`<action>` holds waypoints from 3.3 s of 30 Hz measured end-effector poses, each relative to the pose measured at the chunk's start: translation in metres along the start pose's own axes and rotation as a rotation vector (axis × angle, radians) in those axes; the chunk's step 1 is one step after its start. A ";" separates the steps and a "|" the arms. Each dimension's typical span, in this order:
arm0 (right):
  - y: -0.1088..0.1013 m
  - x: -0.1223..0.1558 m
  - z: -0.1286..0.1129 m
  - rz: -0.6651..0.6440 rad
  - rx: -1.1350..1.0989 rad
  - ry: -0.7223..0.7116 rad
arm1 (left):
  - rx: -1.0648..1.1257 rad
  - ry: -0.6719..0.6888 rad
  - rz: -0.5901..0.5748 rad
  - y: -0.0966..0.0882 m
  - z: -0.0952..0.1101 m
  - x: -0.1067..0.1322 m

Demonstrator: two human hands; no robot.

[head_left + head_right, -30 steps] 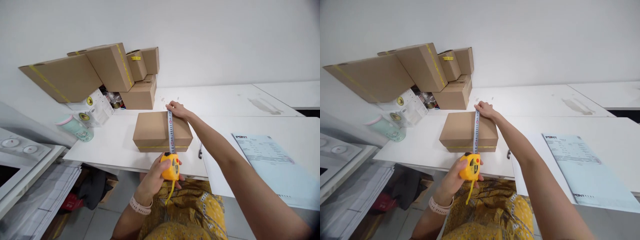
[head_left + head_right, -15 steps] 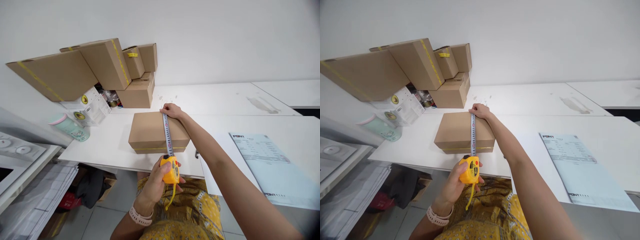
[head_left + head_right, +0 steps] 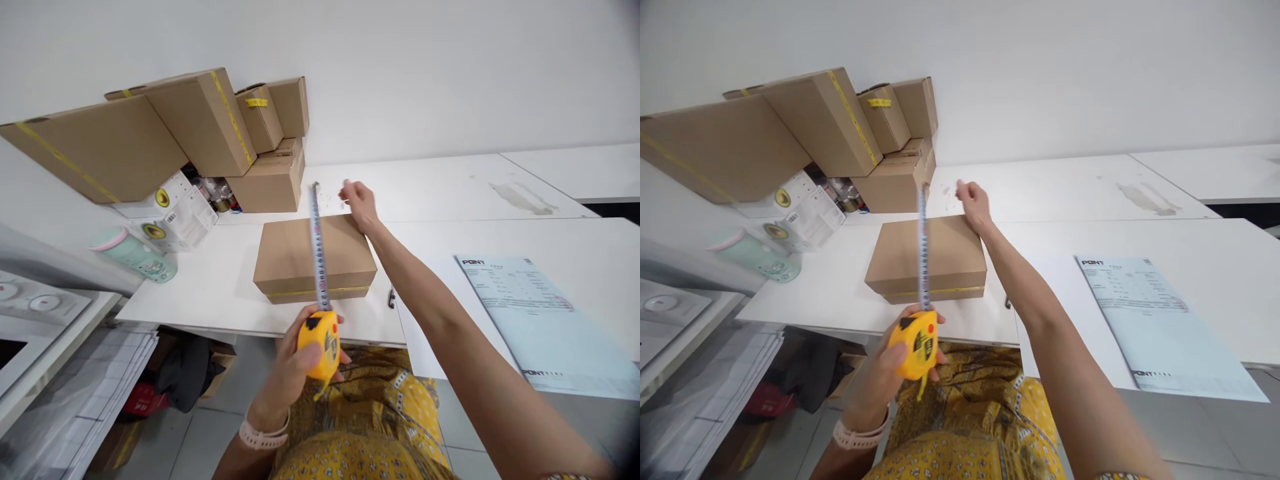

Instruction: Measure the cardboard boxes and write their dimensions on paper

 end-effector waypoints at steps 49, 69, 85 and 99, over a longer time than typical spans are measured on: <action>-0.049 0.080 -0.061 -0.057 0.748 -0.522 | -0.192 -0.112 -0.050 -0.015 -0.066 0.003; -0.047 0.076 -0.056 -0.081 0.787 -0.547 | -0.167 -0.110 -0.113 -0.036 -0.076 -0.009; -0.048 0.079 -0.058 -0.035 0.736 -0.519 | -0.178 -0.120 -0.112 -0.035 -0.078 -0.005; -0.037 0.227 -0.041 0.232 0.811 -0.782 | -0.223 0.100 -0.082 -0.028 -0.037 0.051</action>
Point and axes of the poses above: each hand's wrist, its own x-axis away from the middle knuckle, its own y-axis out of the palm, z = x × y, the point moved 5 cm from there along -x, towards the middle knuckle, and after that the axes turned 10 degrees about x, right-handed, at the moved point
